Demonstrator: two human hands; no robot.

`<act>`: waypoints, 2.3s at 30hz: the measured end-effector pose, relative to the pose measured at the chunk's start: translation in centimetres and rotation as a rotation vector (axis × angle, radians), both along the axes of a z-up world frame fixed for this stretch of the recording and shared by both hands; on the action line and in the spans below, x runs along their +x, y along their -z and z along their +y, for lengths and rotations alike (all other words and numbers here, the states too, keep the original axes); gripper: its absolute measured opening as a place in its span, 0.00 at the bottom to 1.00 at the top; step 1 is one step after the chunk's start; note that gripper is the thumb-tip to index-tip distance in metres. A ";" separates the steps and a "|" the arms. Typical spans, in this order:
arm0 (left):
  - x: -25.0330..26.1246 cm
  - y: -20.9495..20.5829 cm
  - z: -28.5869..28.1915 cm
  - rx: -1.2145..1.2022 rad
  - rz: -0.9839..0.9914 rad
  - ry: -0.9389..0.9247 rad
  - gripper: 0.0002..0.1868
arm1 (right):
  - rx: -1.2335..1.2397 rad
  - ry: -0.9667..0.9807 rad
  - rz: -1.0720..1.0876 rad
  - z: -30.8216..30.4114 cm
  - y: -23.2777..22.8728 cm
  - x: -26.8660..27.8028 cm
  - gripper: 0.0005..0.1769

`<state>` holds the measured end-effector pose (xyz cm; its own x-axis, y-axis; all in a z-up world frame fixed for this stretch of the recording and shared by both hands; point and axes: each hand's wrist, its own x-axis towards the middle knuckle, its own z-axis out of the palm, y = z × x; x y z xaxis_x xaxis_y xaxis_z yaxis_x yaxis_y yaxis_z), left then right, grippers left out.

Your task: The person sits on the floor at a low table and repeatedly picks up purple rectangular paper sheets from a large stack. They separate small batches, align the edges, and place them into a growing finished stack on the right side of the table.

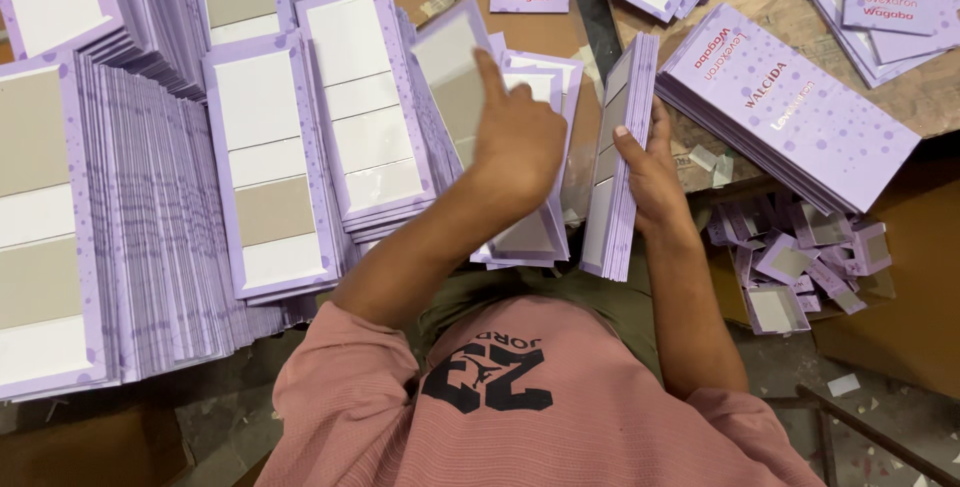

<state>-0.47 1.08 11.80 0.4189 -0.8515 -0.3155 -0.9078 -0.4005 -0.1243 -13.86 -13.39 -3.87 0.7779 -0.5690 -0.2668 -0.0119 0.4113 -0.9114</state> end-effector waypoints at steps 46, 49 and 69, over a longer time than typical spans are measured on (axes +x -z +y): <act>-4.2 9.5 -0.6 -1.108 0.801 -0.472 0.30 | -0.039 -0.001 0.011 0.0 -0.8 -0.2 0.38; -4.3 9.4 -0.4 -0.986 0.828 -0.551 0.28 | -0.125 -0.006 0.037 0.6 -0.5 -0.2 0.41; -4.6 10.9 -0.9 -0.594 0.179 -0.542 0.40 | -0.167 -0.018 0.016 -0.5 0.6 -0.5 0.39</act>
